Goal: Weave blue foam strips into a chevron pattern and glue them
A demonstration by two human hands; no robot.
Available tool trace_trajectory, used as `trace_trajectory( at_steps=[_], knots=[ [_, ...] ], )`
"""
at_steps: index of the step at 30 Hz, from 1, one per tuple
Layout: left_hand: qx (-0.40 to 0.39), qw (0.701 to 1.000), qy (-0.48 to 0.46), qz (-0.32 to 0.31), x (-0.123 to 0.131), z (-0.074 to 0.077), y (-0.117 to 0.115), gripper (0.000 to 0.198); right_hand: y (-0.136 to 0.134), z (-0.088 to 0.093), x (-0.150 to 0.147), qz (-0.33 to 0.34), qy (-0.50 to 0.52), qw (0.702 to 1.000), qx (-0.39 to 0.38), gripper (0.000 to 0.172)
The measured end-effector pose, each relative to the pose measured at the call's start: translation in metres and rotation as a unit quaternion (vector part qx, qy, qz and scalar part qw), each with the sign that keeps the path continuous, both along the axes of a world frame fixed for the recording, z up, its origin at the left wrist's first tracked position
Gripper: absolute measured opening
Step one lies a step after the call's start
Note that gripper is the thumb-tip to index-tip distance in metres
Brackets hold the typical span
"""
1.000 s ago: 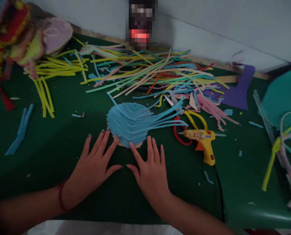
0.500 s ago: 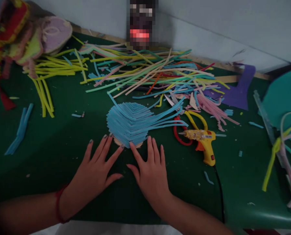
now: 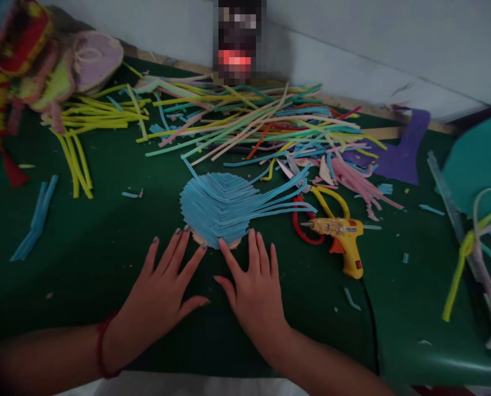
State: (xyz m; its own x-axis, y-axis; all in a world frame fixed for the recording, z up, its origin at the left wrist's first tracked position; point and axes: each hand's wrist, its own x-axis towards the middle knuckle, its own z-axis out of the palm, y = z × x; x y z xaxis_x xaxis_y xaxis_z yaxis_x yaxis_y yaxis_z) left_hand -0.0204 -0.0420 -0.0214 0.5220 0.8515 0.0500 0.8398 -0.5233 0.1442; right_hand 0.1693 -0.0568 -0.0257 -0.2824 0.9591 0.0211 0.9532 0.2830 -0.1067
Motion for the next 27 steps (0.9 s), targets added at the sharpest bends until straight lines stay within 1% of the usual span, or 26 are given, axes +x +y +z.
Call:
trace_trajectory(
  at_steps=[4, 12, 19, 21, 25, 27],
  knots=[
    [-0.003, 1.0, 0.0, -0.002, 0.001, -0.001, -0.001, 0.07, 0.0, 0.0, 0.0, 0.002, 0.001, 1.0, 0.003, 0.06],
    [-0.006, 1.0, 0.005, 0.012, 0.0, -0.003, 0.008, 0.068, 0.0, -0.001, 0.0, 0.002, 0.0, 1.0, 0.003, 0.061],
    [0.002, 0.999, 0.013, 0.038, -0.005, -0.002, 0.017, 0.068, 0.0, 0.0, 0.0, 0.0, -0.002, 1.0, 0.0, 0.059],
    [0.004, 0.999, 0.008, 0.032, -0.004, -0.002, 0.016, 0.068, 0.0, 0.0, -0.001, -0.001, -0.001, 1.0, -0.001, 0.058],
    [-0.005, 1.0, -0.001, -0.016, -0.002, -0.002, 0.011, 0.065, 0.0, 0.0, -0.001, -0.004, 0.001, 1.0, 0.0, 0.055],
    [-0.013, 0.999, 0.001, -0.029, -0.001, -0.002, 0.01, 0.064, 0.0, 0.0, -0.001, -0.005, 0.003, 1.0, 0.001, 0.055]
  ],
)
